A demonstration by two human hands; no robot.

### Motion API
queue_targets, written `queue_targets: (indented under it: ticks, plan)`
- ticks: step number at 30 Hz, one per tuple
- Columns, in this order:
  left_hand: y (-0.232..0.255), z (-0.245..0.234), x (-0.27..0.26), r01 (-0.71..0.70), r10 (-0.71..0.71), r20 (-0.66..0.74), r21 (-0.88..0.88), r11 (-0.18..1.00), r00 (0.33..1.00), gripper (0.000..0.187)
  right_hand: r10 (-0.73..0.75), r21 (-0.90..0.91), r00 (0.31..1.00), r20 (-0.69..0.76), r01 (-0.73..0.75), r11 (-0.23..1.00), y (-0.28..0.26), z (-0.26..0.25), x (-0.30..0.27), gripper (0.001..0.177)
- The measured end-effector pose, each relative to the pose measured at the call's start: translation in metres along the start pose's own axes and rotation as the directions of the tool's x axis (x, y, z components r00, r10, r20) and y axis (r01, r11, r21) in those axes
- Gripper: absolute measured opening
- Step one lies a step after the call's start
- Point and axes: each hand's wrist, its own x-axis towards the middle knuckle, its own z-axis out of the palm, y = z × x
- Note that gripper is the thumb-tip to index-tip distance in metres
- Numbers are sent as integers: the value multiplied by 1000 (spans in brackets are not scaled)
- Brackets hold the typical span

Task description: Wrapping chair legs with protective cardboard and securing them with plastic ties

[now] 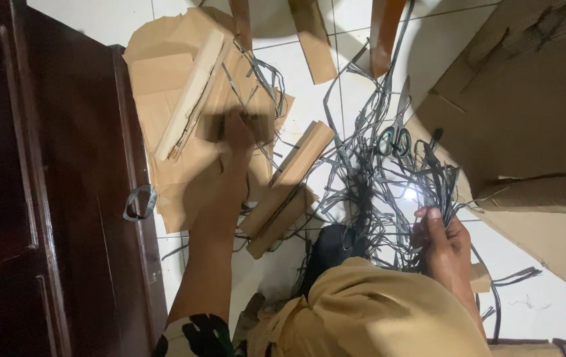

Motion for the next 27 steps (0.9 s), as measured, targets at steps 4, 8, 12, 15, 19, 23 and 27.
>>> queue_targets:
  ticks: [4,8,12,15,19,23,27]
  plan:
    - [-27,29,10,22,-23,-7,-107,994,1000,7,-11,-39,1000,5,12,999,9,-5,4,27]
    - [7,9,-5,-146,157,15,-298,944,987,4,3,-65,1000,0,-3,998,3,-2,5,28]
    - [80,-31,-50,137,43,330,-501,854,943,23,-6,-48,1000,-5,5,999,6,-1,6,27]
    - [126,-55,-64,99,209,368,-666,740,906,19,-1,-70,1000,7,1,998,-1,2,3,28]
    - [186,-114,-67,-1,328,497,-548,836,803,37,-34,-41,999,-4,34,999,-5,2,4,27]
    - [218,-148,-48,-252,539,343,-612,750,769,43,-61,21,998,-23,62,998,1,-6,8,27]
    - [283,-229,-47,-321,526,331,-510,798,784,29,-97,43,993,-65,100,994,-6,-8,8,27]
